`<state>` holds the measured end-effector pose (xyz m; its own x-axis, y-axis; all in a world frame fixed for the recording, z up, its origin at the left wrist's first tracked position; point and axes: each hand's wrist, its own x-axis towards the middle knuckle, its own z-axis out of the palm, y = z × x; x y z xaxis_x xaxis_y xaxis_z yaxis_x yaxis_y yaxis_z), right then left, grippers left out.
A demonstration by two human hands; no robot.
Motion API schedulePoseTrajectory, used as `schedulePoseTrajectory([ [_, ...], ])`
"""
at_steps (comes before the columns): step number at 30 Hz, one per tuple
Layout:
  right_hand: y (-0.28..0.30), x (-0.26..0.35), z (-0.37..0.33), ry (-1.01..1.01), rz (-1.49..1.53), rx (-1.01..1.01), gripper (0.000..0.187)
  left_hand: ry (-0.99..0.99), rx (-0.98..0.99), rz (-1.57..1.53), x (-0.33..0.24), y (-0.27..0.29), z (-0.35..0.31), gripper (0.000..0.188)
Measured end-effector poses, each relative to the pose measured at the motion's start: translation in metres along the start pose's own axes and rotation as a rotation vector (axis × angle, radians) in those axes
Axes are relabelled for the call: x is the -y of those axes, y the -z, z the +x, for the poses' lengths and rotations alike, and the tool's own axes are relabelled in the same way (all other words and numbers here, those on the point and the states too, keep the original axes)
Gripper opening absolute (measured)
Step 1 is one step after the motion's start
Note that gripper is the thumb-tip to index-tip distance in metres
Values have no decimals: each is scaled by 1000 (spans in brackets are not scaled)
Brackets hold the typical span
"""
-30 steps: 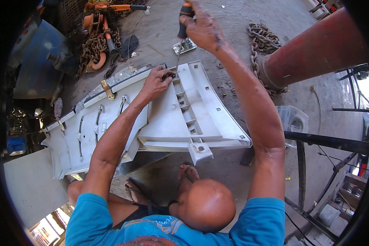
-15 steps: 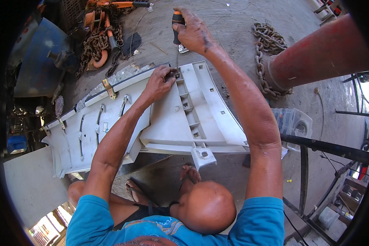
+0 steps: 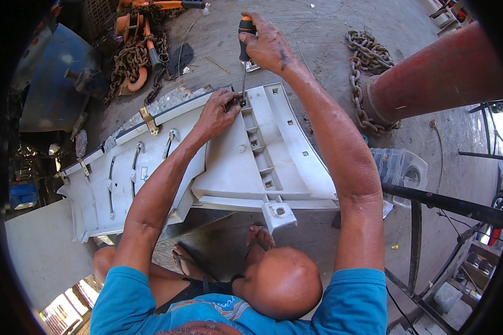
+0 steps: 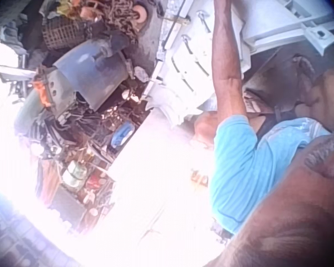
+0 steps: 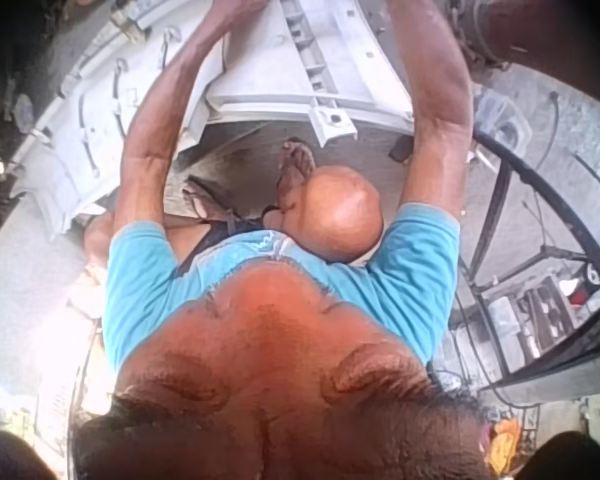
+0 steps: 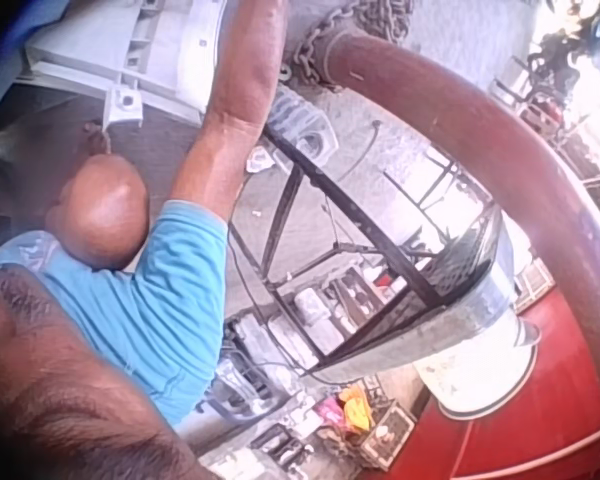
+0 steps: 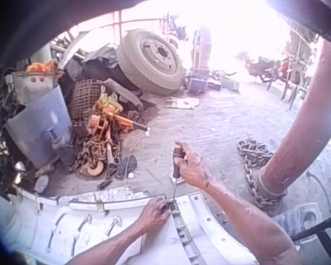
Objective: The person uses a screwdriver to remove screws from a white plastic component, separates a section, and then reattaches it by tightening the screws. The person repeatedly flips and repositions the component during the process.
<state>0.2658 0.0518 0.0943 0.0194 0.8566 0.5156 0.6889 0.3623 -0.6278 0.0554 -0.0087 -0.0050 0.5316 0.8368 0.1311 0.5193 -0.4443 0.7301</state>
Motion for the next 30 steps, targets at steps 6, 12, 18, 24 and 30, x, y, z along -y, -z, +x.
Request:
schedulePoseTrajectory([
  [6,-1,1,2,-96,80,44,52,8,32,-26,-3,4,0,35],
  [12,0,4,3,-93,59,44,52,-7,26,-16,-2,4,1,35],
  [18,-2,8,4,-44,35,51,53,-3,20,-19,0,4,0,37],
  [24,-3,10,5,-65,44,67,53,22,21,-14,0,5,1,37],
  [30,-2,11,4,-79,70,70,53,28,37,-33,-4,8,0,37],
])
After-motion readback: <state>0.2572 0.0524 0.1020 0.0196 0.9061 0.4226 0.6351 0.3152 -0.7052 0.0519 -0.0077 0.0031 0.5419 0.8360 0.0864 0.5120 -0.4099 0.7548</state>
